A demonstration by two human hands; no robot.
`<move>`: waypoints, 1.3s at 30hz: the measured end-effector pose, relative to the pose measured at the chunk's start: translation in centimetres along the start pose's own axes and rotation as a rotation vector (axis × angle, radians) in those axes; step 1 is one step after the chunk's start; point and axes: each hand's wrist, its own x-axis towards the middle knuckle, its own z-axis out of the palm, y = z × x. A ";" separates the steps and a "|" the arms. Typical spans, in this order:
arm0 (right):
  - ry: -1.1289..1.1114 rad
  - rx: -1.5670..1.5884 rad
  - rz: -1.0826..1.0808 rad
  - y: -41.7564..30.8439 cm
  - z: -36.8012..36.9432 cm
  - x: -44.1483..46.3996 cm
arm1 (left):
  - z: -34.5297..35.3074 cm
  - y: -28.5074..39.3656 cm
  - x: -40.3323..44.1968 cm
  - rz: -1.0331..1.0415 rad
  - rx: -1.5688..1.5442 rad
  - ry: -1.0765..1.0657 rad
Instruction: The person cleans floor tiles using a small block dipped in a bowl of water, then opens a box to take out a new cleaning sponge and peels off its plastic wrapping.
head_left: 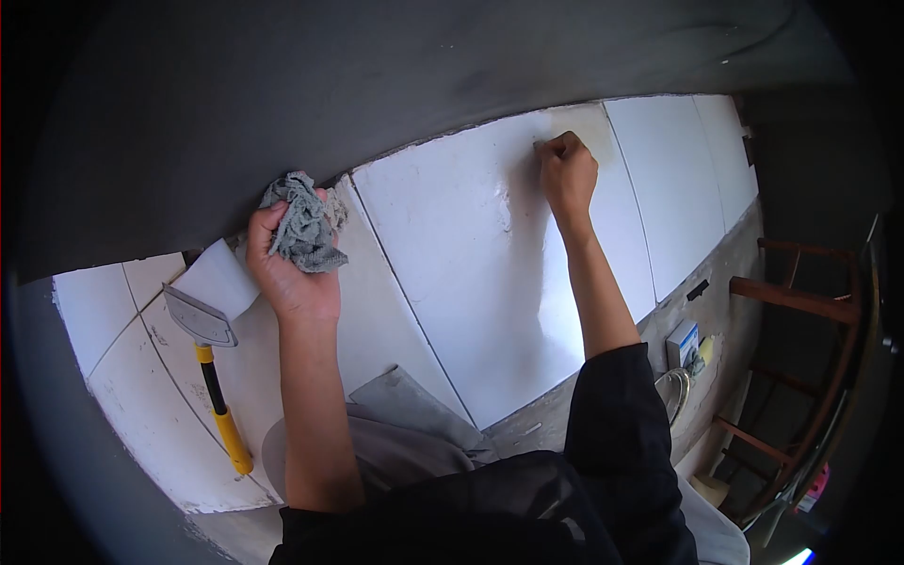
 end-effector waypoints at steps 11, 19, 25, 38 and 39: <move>-0.071 0.059 -0.100 -1.3 0.2 -1.6 | -0.9 0.2 0.3 -0.041 -0.017 -0.074; -0.252 0.076 -0.276 -2.4 -0.7 -7.5 | 0.3 0.0 -0.1 -0.017 -0.012 0.005; -0.116 0.047 -0.201 -2.8 0.0 -5.8 | 0.4 -0.1 -0.1 -0.013 -0.021 0.014; -0.175 0.039 -0.261 -3.2 -1.6 -13.5 | -0.4 -0.2 0.5 -0.029 -0.093 -0.030; -0.265 0.048 -0.273 -3.5 -2.3 -14.9 | -0.5 -0.2 0.6 -0.027 -0.091 -0.045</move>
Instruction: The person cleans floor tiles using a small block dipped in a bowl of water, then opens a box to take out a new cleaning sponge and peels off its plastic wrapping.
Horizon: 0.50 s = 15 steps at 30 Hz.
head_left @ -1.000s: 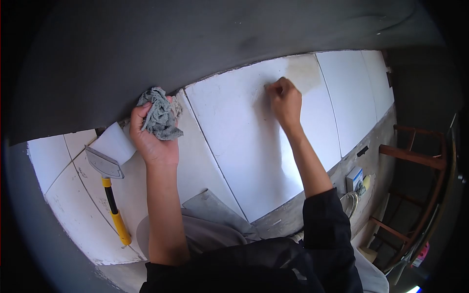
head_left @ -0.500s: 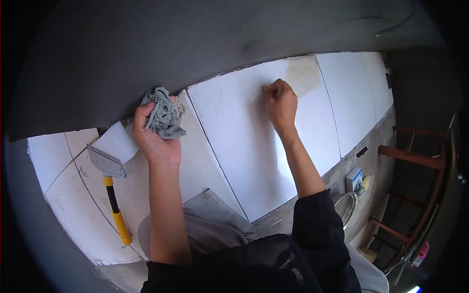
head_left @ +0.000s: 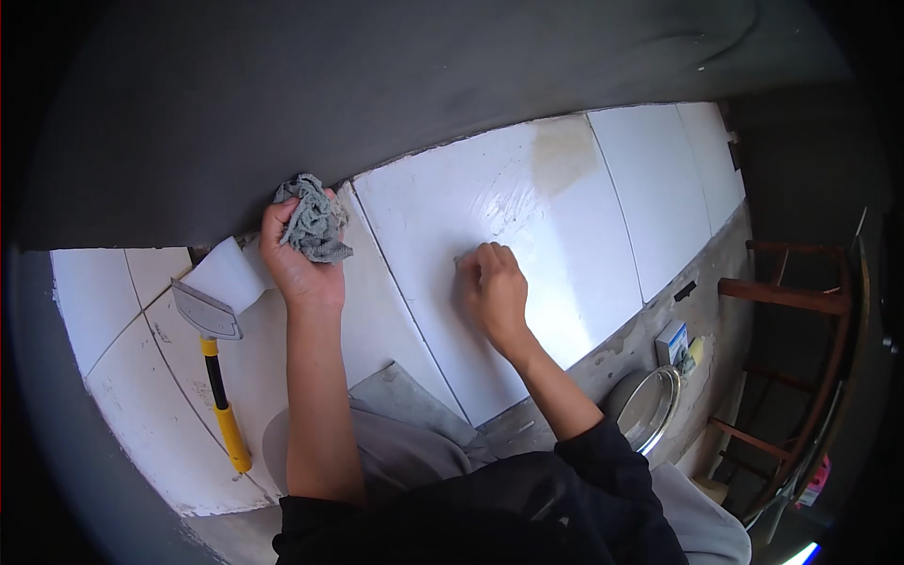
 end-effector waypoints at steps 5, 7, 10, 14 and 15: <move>0.187 -0.065 0.165 2.6 -1.1 3.1 | 0.2 0.2 -0.5 0.019 0.019 -0.002; 0.190 -0.096 0.071 1.7 0.0 1.4 | 0.1 0.1 -0.3 0.016 0.032 -0.009; 0.099 -0.073 -0.113 -0.4 0.8 -2.9 | -0.4 -0.1 0.0 0.006 0.042 -0.064; -0.043 0.751 0.477 1.2 -4.2 -6.0 | -0.4 0.3 -0.4 -0.012 0.026 -0.080; -0.042 1.010 0.587 1.5 -6.9 -6.7 | -0.8 0.2 -0.1 0.003 0.042 -0.107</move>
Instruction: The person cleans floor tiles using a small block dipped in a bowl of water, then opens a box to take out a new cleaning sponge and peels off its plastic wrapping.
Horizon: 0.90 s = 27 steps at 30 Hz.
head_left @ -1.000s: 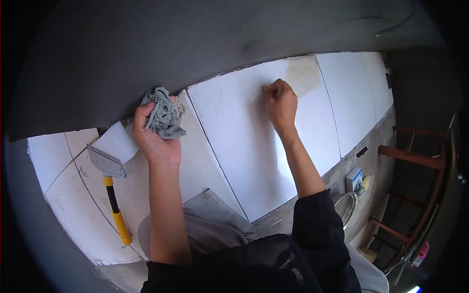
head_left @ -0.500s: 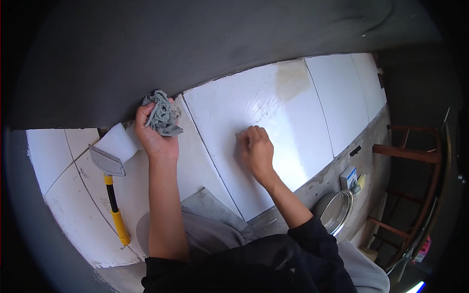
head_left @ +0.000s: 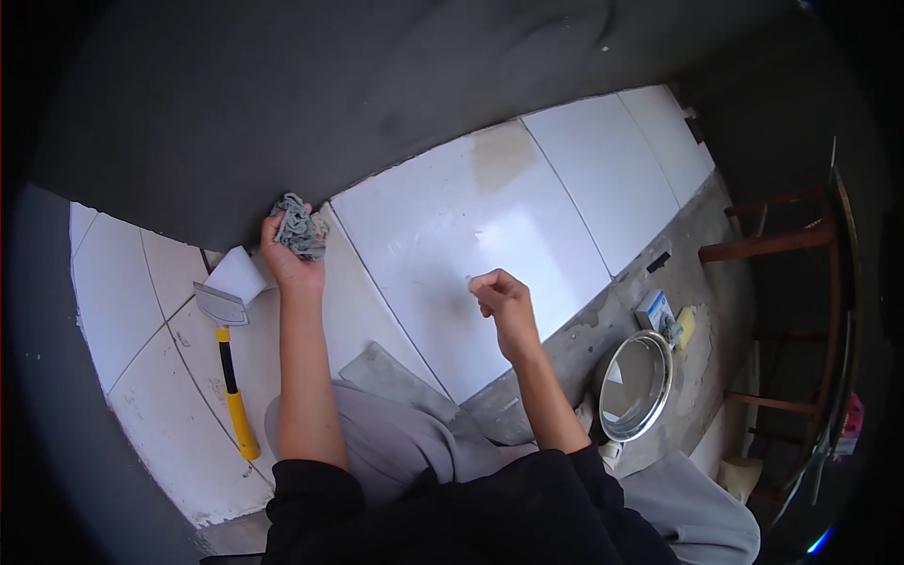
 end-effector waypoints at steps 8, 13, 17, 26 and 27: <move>0.173 0.650 -0.036 -1.3 -14.6 -10.7 | -2.5 -2.3 1.8 -0.025 0.059 -0.087; 0.675 0.210 -0.018 4.9 -23.3 -14.2 | -4.2 -3.3 2.0 -0.068 0.204 -0.178; 0.841 -0.242 -0.022 10.4 -26.7 -14.1 | -3.4 -3.7 0.1 -0.026 0.241 -0.156; 0.890 -0.685 -0.091 9.5 -25.7 -14.0 | -3.4 -3.2 -1.8 -0.063 0.279 -0.167; 0.870 -0.528 0.009 8.6 -25.7 -14.1 | -3.2 -3.0 -2.1 -0.062 0.284 -0.184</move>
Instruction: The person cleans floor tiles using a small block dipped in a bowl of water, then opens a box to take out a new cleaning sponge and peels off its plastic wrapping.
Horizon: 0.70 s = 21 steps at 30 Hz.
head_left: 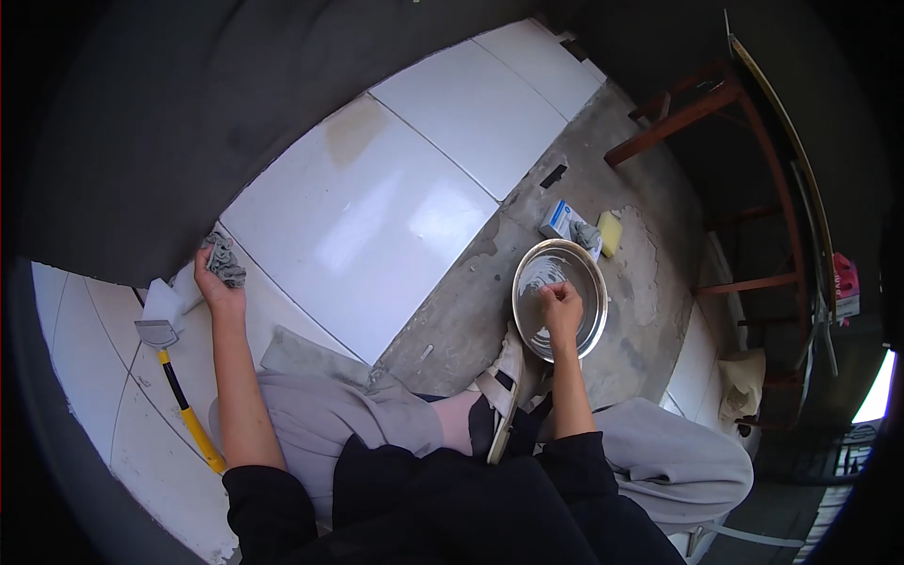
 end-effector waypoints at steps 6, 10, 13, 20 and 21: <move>-0.222 0.609 0.153 -0.9 -1.3 0.4 | 1.1 0.1 -0.3 0.007 -0.004 -0.005; -0.068 0.294 -0.077 -0.1 0.0 -0.2 | 0.9 0.1 -0.2 -0.002 -0.009 -0.012; 0.015 -0.016 -0.191 -0.2 0.7 -1.1 | 1.3 0.2 -0.4 0.004 -0.036 0.035; 0.032 -0.254 -0.320 0.0 0.2 -1.1 | 1.2 0.3 -0.2 0.002 -0.035 -0.011; 0.019 -0.247 -0.281 -0.2 0.0 -1.2 | 1.2 0.2 -0.1 0.003 -0.044 -0.016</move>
